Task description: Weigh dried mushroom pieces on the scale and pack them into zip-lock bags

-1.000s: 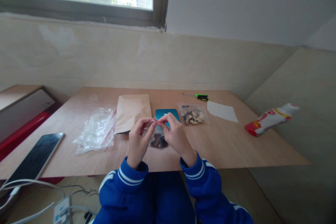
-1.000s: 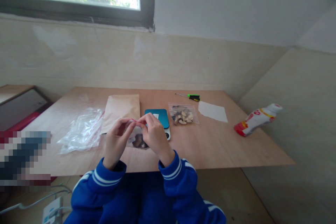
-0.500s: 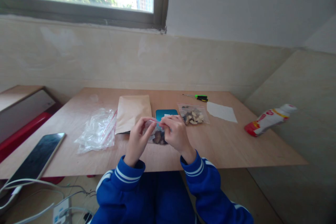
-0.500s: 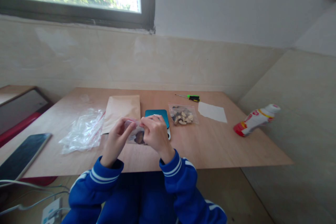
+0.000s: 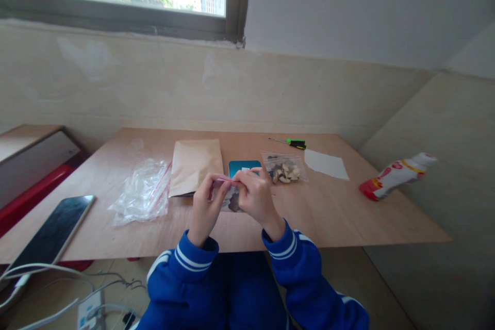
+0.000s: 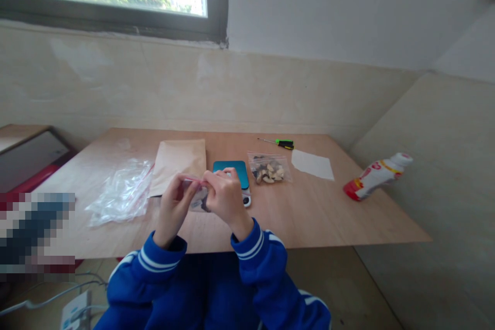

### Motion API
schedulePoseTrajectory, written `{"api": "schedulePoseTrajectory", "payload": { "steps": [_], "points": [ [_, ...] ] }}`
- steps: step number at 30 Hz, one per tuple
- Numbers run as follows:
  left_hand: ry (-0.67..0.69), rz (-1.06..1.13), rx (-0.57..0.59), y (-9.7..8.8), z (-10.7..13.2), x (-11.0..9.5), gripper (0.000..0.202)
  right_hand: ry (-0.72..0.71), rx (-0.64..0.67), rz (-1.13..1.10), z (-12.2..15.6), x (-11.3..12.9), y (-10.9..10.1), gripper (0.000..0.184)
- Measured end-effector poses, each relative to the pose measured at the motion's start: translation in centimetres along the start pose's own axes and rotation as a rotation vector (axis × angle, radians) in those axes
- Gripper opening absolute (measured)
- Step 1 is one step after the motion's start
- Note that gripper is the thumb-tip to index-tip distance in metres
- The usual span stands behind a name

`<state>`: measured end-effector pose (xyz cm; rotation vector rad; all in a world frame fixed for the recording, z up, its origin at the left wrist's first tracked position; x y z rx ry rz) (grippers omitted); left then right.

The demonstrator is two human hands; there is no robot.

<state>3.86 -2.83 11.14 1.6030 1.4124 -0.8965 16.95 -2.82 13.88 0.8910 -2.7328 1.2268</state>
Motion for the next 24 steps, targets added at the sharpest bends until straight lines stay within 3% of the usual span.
{"api": "schedulePoseTrajectory", "payload": {
  "steps": [3,9,15,20,24],
  "points": [
    [0.025,-0.003,-0.024,0.0,-0.2,-0.1,0.013,-0.022,0.006,0.050,-0.1,0.0,0.2,0.027],
    [0.057,-0.064,-0.112,-1.1,-0.4,-0.5,0.014,-0.043,0.163,-0.017,0.3,-1.4,0.9,0.022],
    [0.016,-0.043,-0.144,-1.2,-0.2,-0.1,0.016,-0.040,0.071,0.003,0.6,-1.6,0.6,0.024],
    [0.049,-0.031,-0.198,-1.6,-0.4,-0.3,0.017,-0.049,0.143,-0.014,0.7,-2.4,0.2,0.015],
    [0.018,-0.007,-0.155,-1.4,-0.5,-0.5,0.018,-0.049,0.143,0.004,0.9,-2.9,-0.1,0.024]
  ]
}}
Point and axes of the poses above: each hand's wrist, its own z-axis away from the middle knuckle, its own y-axis out of the palm, x = y × z, the point moved 2 cm from there along -z, towards the middle knuckle, and after that the axes turned 12 degrees about z, right-handed, at the moved point
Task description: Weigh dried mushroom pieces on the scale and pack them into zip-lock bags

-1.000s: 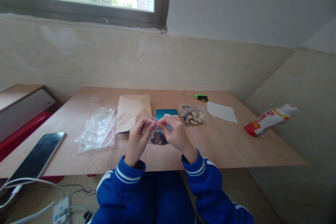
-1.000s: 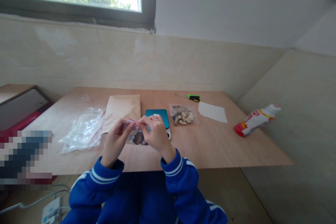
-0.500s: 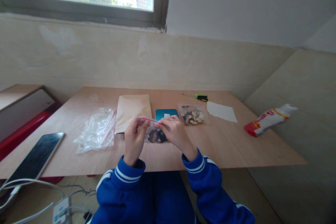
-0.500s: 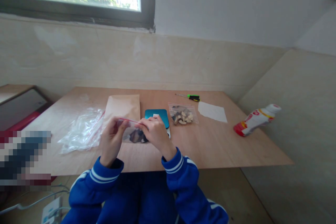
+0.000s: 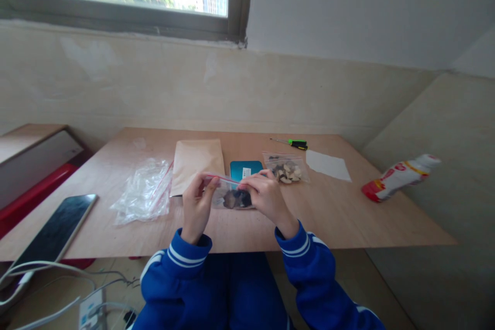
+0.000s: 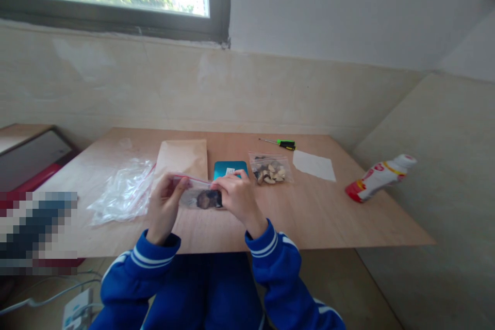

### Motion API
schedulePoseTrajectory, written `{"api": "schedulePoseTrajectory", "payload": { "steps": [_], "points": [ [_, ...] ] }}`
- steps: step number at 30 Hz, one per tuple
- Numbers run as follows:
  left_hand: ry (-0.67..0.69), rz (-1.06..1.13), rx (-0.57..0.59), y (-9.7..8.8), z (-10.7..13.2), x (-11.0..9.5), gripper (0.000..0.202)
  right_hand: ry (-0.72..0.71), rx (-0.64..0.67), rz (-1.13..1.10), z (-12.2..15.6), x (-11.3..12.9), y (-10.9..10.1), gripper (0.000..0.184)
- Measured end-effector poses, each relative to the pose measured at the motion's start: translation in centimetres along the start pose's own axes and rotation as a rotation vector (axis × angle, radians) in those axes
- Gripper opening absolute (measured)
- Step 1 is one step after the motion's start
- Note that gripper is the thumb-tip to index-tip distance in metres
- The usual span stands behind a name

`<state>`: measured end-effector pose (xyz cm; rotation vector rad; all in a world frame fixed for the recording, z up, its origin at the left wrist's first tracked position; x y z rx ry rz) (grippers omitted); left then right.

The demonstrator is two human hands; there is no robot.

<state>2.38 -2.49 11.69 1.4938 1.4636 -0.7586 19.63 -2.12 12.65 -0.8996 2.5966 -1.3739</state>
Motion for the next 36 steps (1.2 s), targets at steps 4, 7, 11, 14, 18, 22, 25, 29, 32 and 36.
{"api": "schedulePoseTrajectory", "payload": {
  "steps": [4,7,11,14,18,22,25,29,32,36],
  "points": [
    [0.021,0.033,-0.061,0.0,-0.1,-0.1,0.018,-0.001,0.027,0.001,0.2,-0.4,-0.2,0.019],
    [0.027,0.043,-0.065,-0.2,-0.3,-0.1,0.018,-0.011,0.084,-0.017,0.4,-1.0,-0.3,0.018],
    [0.004,0.069,-0.034,-0.4,-0.5,0.0,0.020,0.009,0.049,0.026,0.7,-1.6,-0.5,0.026],
    [0.025,0.135,-0.108,-0.7,-0.5,0.3,0.024,-0.002,0.061,-0.005,0.8,-1.8,-0.6,0.018],
    [0.008,0.220,-0.158,-1.1,-0.5,1.0,0.024,-0.009,0.113,-0.089,1.1,-2.2,-1.0,0.020],
    [-0.005,0.300,-0.195,-1.0,-0.4,1.7,0.025,0.033,0.107,-0.113,1.3,-2.4,-1.3,0.022],
    [-0.038,0.353,-0.213,-0.9,-0.6,2.1,0.027,0.047,0.167,-0.221,1.5,-2.4,-1.4,0.025],
    [-0.060,0.451,-0.322,-2.0,-1.3,2.3,0.030,0.155,0.158,-0.305,2.2,-3.3,-2.4,0.027],
    [-0.047,0.367,-0.257,-2.6,-1.5,2.2,0.030,0.253,0.125,-0.344,2.6,-4.3,-4.0,0.026],
    [-0.148,0.253,-0.040,-1.3,-1.0,2.1,0.038,0.181,0.127,-0.210,2.4,-4.5,-5.4,0.026]
  ]
}}
Point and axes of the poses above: each hand's wrist, its own z-axis away from the middle knuckle, its own y-axis out of the palm, x = y × z, the point moved 2 cm from there along -z, towards the middle knuckle, and after that the axes turned 12 degrees about z, right-handed, at the moved point
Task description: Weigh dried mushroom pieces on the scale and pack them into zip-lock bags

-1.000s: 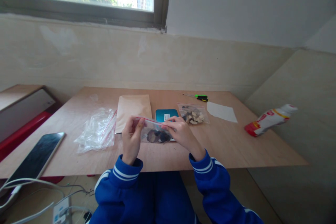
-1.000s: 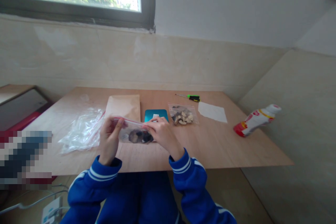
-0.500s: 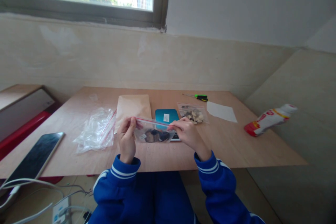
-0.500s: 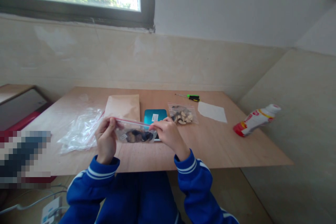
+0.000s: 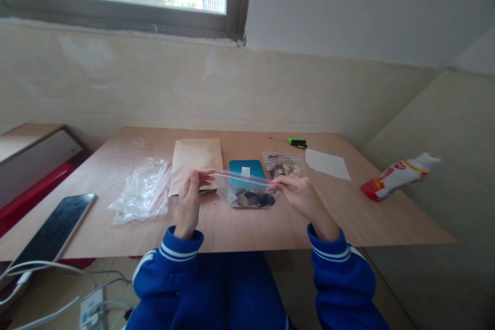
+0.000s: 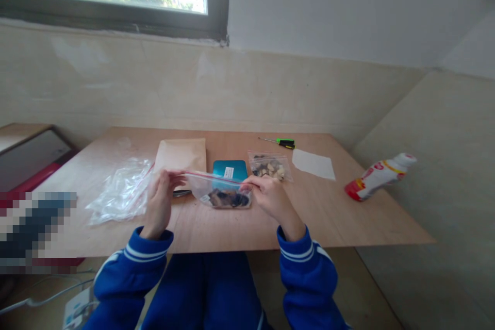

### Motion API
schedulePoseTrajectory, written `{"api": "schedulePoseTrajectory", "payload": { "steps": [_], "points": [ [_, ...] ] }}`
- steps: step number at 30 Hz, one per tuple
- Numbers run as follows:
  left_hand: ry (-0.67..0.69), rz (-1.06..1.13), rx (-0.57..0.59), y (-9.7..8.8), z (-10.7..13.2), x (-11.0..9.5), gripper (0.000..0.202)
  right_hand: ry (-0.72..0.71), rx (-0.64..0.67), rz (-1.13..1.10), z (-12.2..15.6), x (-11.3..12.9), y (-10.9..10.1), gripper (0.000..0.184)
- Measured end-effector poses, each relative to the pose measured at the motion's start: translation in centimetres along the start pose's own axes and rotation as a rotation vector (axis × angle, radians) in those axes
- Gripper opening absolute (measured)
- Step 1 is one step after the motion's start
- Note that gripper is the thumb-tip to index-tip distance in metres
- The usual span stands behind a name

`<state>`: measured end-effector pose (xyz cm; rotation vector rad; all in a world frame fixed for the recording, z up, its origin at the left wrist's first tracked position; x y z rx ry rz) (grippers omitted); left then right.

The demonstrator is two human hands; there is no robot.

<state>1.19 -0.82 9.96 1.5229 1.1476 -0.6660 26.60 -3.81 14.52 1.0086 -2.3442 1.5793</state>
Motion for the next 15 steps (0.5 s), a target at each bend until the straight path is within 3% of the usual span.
{"api": "schedulePoseTrajectory", "payload": {
  "steps": [4,12,15],
  "points": [
    [-0.032,-0.114,0.158,1.9,0.8,-0.1,0.034,-0.052,0.027,0.076,-0.2,0.4,-0.1,0.026],
    [0.106,-0.254,0.000,1.3,0.3,-1.0,0.039,-0.009,0.301,-0.223,1.4,0.2,0.5,0.023],
    [0.131,-0.285,-0.019,1.4,0.2,-1.2,0.038,0.050,0.231,-0.307,1.6,-0.2,0.6,0.020]
  ]
}}
Point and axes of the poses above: each hand's wrist, its own z-axis away from the middle knuckle, its own y-axis out of the palm, x = y × z, the point moved 2 cm from there along -z, towards the middle knuckle, and after that the axes turned 12 degrees about z, right-handed, at the moved point
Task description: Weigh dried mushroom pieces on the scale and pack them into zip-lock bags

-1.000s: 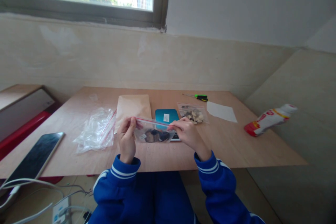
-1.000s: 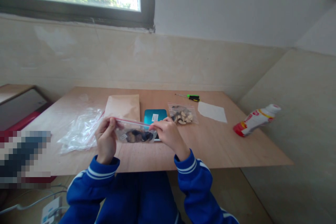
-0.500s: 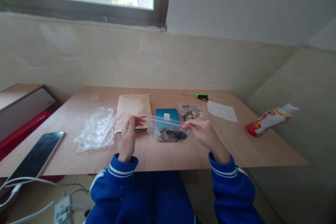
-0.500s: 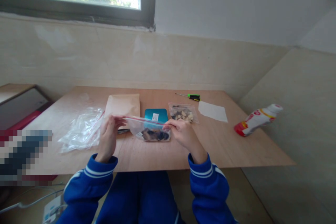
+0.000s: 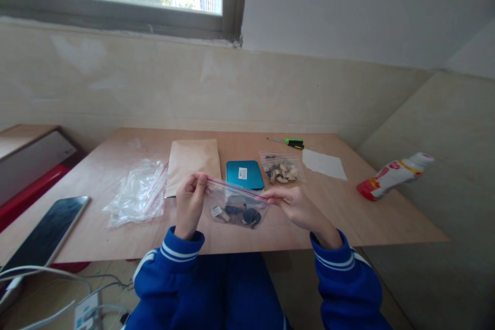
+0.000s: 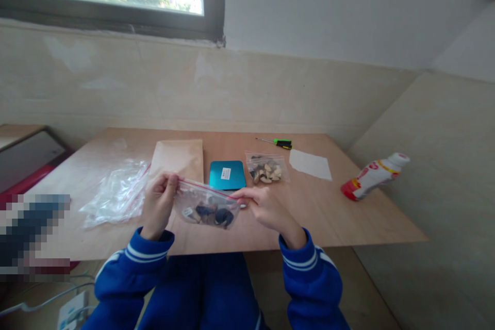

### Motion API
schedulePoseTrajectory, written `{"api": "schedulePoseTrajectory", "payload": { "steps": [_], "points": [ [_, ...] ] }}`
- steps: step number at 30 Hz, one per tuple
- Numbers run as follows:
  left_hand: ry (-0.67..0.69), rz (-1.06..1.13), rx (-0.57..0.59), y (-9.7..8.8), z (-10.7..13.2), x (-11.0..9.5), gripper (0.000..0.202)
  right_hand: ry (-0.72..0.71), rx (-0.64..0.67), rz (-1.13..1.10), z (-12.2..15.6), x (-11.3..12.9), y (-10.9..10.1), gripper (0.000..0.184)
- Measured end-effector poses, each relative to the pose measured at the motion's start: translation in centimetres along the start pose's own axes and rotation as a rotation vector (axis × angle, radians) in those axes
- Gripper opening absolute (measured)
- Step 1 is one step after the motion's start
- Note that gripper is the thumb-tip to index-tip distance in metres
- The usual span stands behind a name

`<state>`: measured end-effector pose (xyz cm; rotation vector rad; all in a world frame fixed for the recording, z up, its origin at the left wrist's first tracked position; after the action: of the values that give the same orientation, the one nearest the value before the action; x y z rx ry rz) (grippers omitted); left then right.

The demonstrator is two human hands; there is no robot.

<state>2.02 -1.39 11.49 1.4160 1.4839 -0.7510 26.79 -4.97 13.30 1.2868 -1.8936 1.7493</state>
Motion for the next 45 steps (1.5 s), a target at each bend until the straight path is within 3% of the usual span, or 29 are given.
{"api": "schedulePoseTrajectory", "payload": {
  "steps": [3,7,10,13,16,20,24,28,33,36,38,42,45],
  "points": [
    [0.023,0.024,-0.049,0.6,0.4,-0.2,0.038,0.046,-0.101,-0.184,-0.1,-0.2,0.8,0.021],
    [0.005,0.109,-0.174,1.6,1.1,0.2,0.034,0.053,-0.124,-0.374,-0.4,-0.2,3.9,0.046],
    [-0.036,0.095,-0.074,1.6,1.0,0.7,0.035,0.141,-0.226,-0.370,-0.6,-1.1,5.2,0.037],
    [-0.025,-0.057,0.196,-0.1,-0.1,1.2,0.046,0.333,-0.405,-0.445,-0.5,-3.8,3.1,0.031],
    [0.111,-0.381,0.339,-3.6,-1.4,2.0,0.034,0.476,-0.511,-0.505,-0.2,-7.9,-1.0,0.032],
    [0.193,-0.774,0.536,-8.0,-2.6,4.4,0.040,0.583,-0.559,-0.366,0.2,-13.6,-5.0,0.036],
    [0.250,-0.906,0.596,-9.9,-3.5,6.3,0.030,0.633,-0.630,-0.033,0.1,-17.2,-5.0,0.035],
    [0.345,-0.877,0.620,-10.0,-4.6,6.8,0.028,0.690,-0.737,0.159,0.0,-17.9,-3.3,0.040],
    [0.409,-0.770,0.540,-10.1,-5.7,6.3,0.029,0.704,-0.898,0.628,-0.7,-14.8,-1.7,0.049],
    [0.458,-0.722,0.487,-9.8,-6.2,5.0,0.027,0.426,-0.874,0.663,-2.3,-10.2,-0.7,0.033],
    [0.491,-0.714,0.457,-9.2,-6.5,3.9,0.025,0.126,-0.724,0.525,-3.7,-5.9,0.6,0.021],
    [0.562,-0.708,0.385,-7.5,-6.6,1.5,0.021,-0.348,-0.228,0.405,-6.9,2.4,4.8,0.030],
    [0.643,-0.738,0.345,-6.5,-6.2,0.1,0.021,-0.411,-0.081,0.578,-9.2,5.9,7.6,0.035]
  ]
}}
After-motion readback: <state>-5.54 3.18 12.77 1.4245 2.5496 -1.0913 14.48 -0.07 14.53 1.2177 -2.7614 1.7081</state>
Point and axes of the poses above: each hand's wrist, its own z-axis away from the middle knuckle, its own y-axis out of the palm, x = y × z, the point moved 2 cm from there along -z, towards the middle knuckle, and after that the axes turned 12 degrees about z, right-handed, at the moved point
